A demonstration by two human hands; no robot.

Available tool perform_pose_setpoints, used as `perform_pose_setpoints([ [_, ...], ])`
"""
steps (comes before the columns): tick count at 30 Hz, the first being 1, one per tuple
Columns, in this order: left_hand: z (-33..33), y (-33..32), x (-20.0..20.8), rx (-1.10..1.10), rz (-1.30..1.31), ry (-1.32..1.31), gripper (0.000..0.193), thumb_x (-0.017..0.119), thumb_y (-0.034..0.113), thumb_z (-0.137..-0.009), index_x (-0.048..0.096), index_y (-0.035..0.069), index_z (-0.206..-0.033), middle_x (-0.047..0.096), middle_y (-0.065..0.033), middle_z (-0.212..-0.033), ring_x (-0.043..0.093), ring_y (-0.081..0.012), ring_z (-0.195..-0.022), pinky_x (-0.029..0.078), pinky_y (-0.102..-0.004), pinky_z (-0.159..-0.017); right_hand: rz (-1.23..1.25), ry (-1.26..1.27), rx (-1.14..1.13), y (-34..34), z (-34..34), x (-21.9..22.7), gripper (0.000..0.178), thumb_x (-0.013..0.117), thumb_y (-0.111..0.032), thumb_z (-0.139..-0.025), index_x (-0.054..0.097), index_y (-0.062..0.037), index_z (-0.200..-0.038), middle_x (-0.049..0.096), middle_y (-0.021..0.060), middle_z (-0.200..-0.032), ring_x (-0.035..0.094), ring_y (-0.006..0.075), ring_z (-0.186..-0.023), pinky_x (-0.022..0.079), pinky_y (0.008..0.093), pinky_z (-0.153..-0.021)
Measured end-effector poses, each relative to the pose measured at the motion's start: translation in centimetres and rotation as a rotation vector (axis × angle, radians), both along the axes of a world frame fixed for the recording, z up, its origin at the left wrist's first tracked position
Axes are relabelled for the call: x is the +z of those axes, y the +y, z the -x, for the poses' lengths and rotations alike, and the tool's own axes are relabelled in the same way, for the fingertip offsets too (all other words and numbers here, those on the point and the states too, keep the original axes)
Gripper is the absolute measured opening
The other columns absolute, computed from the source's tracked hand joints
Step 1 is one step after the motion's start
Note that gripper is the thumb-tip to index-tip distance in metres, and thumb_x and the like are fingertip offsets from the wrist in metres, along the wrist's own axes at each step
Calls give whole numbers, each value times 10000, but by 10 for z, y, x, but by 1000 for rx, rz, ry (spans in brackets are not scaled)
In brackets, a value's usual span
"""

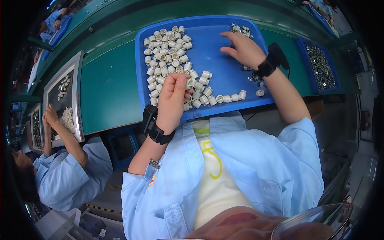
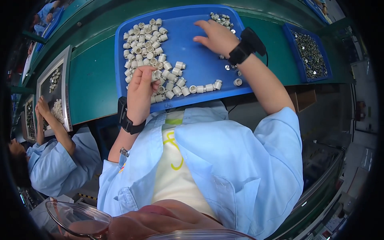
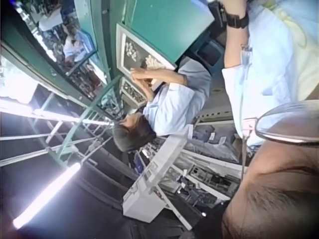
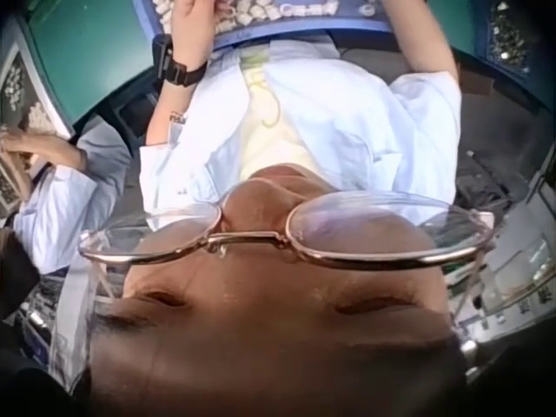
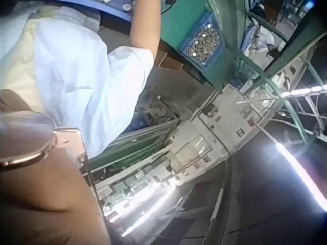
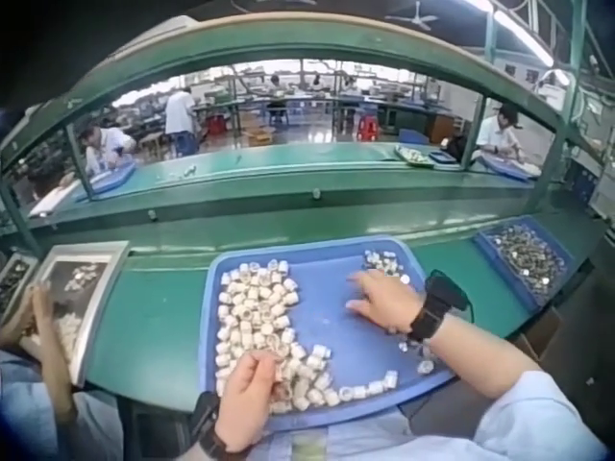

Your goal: The person picks up a white plastic housing and a metal component from a tray, fits the metal part into the housing by hand, and presses them together. After inspecting the assembly, they place the completed unit back onto the tray and reach for new components.

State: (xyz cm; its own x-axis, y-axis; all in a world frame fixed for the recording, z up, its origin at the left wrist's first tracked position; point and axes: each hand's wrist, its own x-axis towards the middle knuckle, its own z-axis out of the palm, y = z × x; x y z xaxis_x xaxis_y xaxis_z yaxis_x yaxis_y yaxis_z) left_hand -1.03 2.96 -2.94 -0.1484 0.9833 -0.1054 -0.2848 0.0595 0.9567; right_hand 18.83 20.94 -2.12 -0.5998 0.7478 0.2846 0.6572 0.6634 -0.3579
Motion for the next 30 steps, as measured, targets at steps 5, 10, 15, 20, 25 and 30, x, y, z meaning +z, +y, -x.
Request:
perform_pose_setpoints([
  [5, -3, -3, 0, -6, -22, -19, 184, 463, 235, -930, 512, 60, -963, 544, 20, -867, 503, -44, -684, 408, -167, -625, 200, -254, -45, 18, -9, -21, 302, 590, -204, -831, 543, -33, -1075, 596, 87, -933, 580, 221, -813, 458, 299, -728],
  [10, 0, -5, 6, -52, -20, 8, 189, 463, 225, -930, 522, 57, -994, 544, 20, -866, 497, -39, -681, 408, -166, -627, 711, 424, 304, -33, 3, 36, 229, 538, -146, -871, 543, -14, -1058, 595, 67, -990, 581, 148, -876, 456, 254, -755],
  [15, -6, -2, 13, -220, -57, 25, 222, 459, 205, -931, 523, 45, -1071, 538, 22, -867, 476, -31, -693, 406, -170, -637, 814, 737, 452, -92, 13, 32, 189, 553, -80, -853, 567, -12, -1028, 566, 97, -1072, 540, 166, -998, 419, 276, -856],
  [20, -11, -5, 18, -287, -109, -21, 239, 449, 189, -934, 516, 38, -1106, 529, 23, -861, 462, -30, -719, 400, -173, -645, 485, 799, 553, -101, 24, 10, 226, 583, -59, -823, 562, -13, -1043, 538, 118, -1101, 487, 200, -1071, 374, 321, -920],
  [25, -13, -5, 12, -268, -127, -69, 232, 448, 172, -933, 512, 32, -1106, 528, 20, -862, 466, -38, -743, 399, -178, -656, 676, 956, 520, -111, 31, 4, 230, 576, -18, -802, 564, -12, -1031, 506, 122, -1118, 449, 220, -1101, 349, 339, -936],
  [30, -16, -3, 3, -225, -234, 110, 218, 474, 144, -918, 514, 30, -1100, 528, 15, -840, 469, -43, -719, 404, -187, -640, 405, 785, 494, -108, 24, 6, 243, 561, 37, -774, 566, -18, -1011, 490, 118, -1099, 461, 206, -1052, 363, 322, -903],
])
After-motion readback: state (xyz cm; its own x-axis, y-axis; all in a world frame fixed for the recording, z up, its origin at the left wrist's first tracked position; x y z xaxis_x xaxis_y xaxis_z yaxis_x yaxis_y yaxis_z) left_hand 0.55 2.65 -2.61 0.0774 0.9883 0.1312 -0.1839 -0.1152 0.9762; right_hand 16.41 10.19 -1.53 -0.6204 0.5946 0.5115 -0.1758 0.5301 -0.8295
